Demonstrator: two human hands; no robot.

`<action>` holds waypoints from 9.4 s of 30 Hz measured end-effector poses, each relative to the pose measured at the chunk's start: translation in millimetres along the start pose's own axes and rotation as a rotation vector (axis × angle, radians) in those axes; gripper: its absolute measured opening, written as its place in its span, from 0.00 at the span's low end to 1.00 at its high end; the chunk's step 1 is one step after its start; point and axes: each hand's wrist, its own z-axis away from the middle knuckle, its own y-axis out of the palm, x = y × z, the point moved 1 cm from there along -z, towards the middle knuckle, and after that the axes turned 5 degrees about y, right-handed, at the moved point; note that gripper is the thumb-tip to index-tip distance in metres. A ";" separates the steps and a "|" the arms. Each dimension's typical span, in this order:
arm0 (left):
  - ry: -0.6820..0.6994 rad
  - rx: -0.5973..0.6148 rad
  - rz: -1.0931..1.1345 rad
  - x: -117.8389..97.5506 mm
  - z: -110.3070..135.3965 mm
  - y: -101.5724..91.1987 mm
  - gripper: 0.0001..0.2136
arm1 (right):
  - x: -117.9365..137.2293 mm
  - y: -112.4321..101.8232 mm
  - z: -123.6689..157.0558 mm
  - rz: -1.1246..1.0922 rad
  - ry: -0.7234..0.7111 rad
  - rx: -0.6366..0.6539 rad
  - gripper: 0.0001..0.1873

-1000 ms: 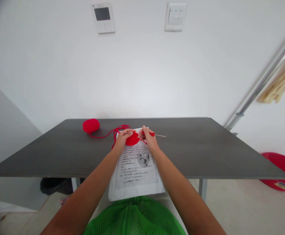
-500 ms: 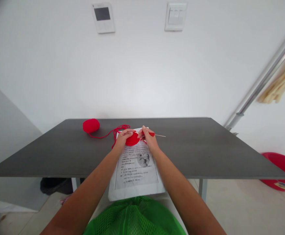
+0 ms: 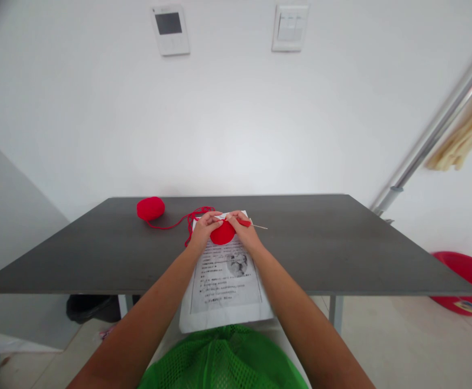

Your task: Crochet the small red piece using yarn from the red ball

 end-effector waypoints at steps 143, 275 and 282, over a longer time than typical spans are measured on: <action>0.140 -0.331 -0.399 -10.8 0.3 -6.0 0.07 | -3.6 -7.8 -5.1 -0.008 0.035 -0.249 0.04; 0.318 -0.326 -0.533 -9.1 2.5 -8.2 0.08 | 0.1 -27.2 -10.3 -0.137 -0.119 -0.606 0.07; 0.360 -0.112 -0.658 -3.4 3.9 -2.2 0.09 | 4.4 -10.4 -0.6 0.101 -0.196 -0.320 0.24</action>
